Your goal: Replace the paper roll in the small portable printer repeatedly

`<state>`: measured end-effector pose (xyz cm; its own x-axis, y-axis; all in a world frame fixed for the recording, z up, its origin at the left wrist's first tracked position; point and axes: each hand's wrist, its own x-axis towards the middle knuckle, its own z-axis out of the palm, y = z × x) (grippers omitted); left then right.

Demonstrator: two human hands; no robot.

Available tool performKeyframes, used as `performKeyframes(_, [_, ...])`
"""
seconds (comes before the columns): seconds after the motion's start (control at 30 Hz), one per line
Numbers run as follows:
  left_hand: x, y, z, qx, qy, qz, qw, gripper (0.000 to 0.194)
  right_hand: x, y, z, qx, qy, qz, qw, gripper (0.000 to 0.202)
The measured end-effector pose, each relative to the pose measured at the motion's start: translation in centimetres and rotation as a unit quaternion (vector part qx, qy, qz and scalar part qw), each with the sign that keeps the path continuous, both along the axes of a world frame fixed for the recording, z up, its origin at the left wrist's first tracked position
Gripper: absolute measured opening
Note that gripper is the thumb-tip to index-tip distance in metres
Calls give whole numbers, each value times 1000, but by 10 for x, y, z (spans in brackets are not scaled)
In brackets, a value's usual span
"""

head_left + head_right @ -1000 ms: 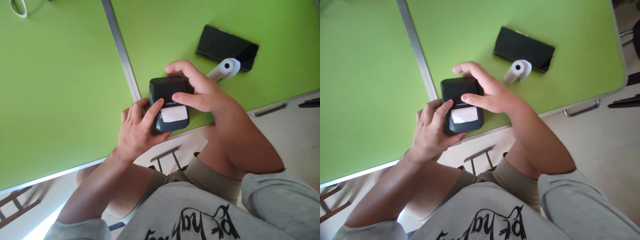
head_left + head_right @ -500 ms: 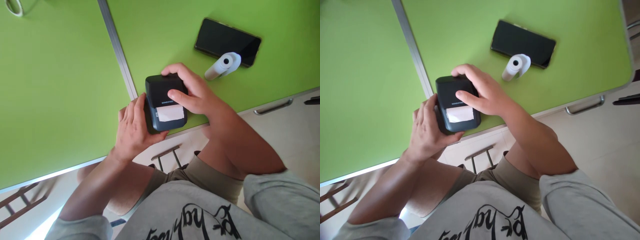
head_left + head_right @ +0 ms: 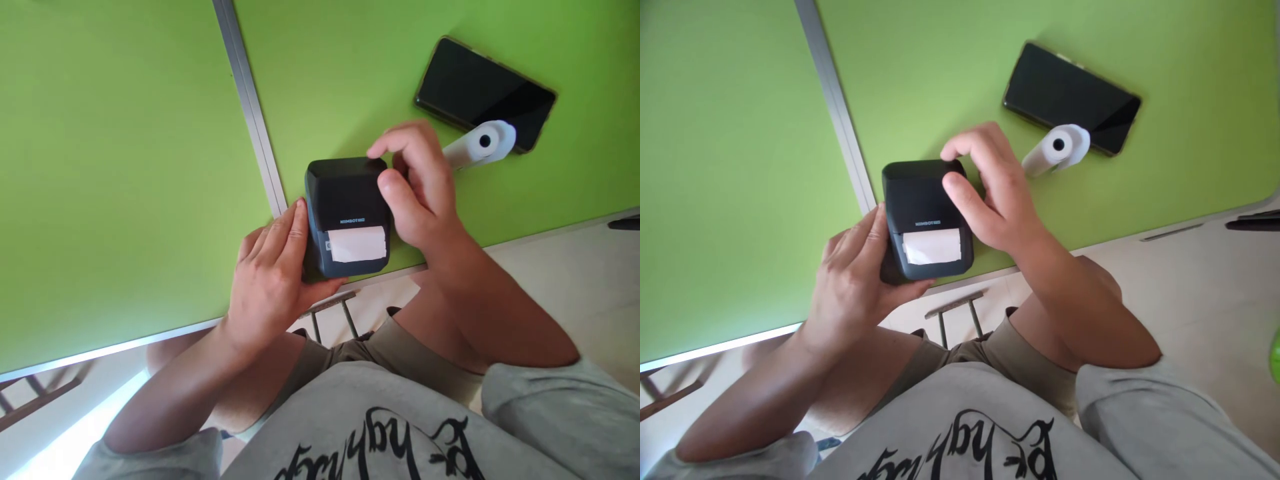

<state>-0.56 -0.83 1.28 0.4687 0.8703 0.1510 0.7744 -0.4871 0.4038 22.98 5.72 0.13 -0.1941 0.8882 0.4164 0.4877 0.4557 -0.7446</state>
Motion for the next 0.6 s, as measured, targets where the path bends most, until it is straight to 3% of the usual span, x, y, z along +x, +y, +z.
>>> performKeyframes(0.1, [0, 2, 2, -5, -6, 2, 1000, 93, 0, 0, -2, -15, -15, -24, 999, 28])
performKeyframes(0.2, [0, 3, 2, -19, -7, 10, 1000, 89, -2, 0, 0, -4, -16, 9, 1000, 30])
performKeyframes(0.33, [1, 4, -2, -18, -10, 15, 1000, 92, -3, 0, 2, -11, -15, 64, 998, 49])
performKeyframes(0.6, [4, 0, -8, -27, -1, 40, 999, 98, 1, 2, 0, -33, -17, 83, 996, 60])
